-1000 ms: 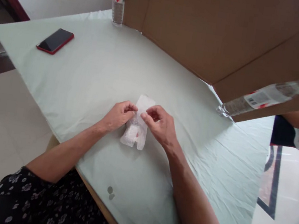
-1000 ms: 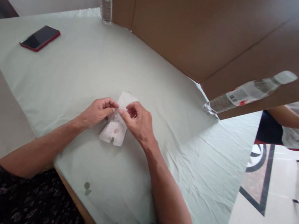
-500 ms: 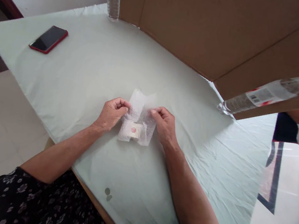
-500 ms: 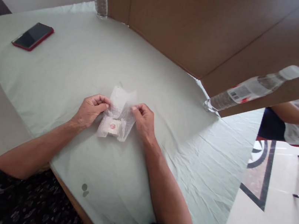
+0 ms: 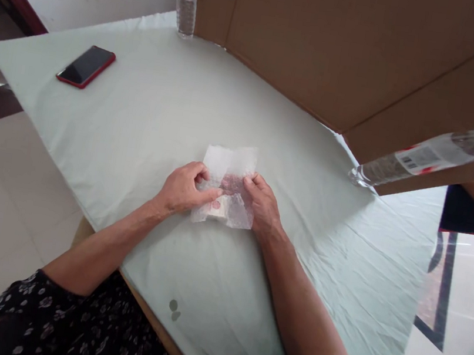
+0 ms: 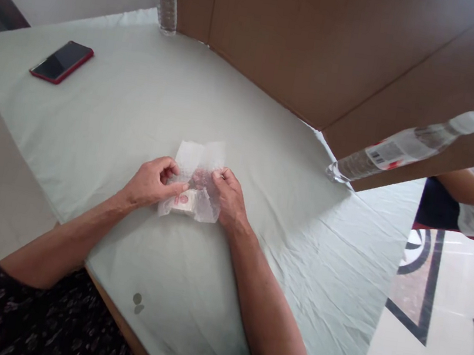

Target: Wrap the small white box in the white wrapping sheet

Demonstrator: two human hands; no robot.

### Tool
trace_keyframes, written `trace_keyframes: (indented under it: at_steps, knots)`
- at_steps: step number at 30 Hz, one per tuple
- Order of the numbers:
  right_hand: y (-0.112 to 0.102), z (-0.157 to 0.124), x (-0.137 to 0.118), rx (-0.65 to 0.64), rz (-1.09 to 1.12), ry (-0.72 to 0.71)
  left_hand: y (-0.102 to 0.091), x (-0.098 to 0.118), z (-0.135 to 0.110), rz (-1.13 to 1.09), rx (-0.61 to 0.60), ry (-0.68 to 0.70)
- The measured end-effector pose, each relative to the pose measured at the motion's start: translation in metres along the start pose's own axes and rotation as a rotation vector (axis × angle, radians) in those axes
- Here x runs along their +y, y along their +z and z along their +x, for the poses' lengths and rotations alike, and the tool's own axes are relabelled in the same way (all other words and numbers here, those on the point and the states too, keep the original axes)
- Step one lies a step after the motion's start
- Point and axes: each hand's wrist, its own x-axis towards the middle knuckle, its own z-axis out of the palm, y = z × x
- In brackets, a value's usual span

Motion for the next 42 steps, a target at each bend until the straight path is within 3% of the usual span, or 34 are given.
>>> trace_keyframes:
  at_steps: [4,10,16,20,22,25,28,31,34,39,42]
  knots:
    - [-0.002,0.001,0.0,0.042,-0.072,-0.05,-0.004,-0.004,0.002,-0.044,0.002,-0.017]
    - [-0.014,0.007,-0.001,0.21,-0.345,-0.169,-0.015,-0.013,0.007,-0.161,0.186,-0.095]
    - [-0.025,0.016,-0.001,0.332,-0.392,-0.28,-0.018,-0.026,0.014,-0.109,0.206,-0.124]
    - [-0.022,0.008,-0.011,0.424,-0.533,-0.501,-0.02,-0.019,0.01,-0.014,0.405,0.055]
    - [-0.016,-0.001,-0.021,0.349,-0.604,-0.536,-0.021,-0.011,0.004,0.03,0.451,0.207]
    - [-0.008,-0.013,-0.034,0.109,-0.726,-0.444,-0.022,-0.004,-0.006,0.067,0.333,0.412]
    - [-0.006,-0.019,-0.042,-0.058,-0.865,-0.333,-0.021,-0.007,-0.008,0.128,0.138,0.481]
    - [-0.01,-0.018,-0.043,-0.142,-0.996,-0.25,-0.02,-0.014,-0.006,0.193,-0.025,0.411]
    - [-0.014,-0.018,-0.044,-0.155,-1.02,-0.257,-0.022,-0.016,-0.004,0.178,-0.102,0.313]
    - [-0.011,-0.03,-0.055,-0.227,-0.863,-0.333,-0.038,-0.007,-0.007,-0.191,-0.132,0.186]
    - [-0.013,-0.043,-0.059,-0.404,-0.822,-0.234,-0.052,-0.005,-0.008,-0.413,-0.324,0.118]
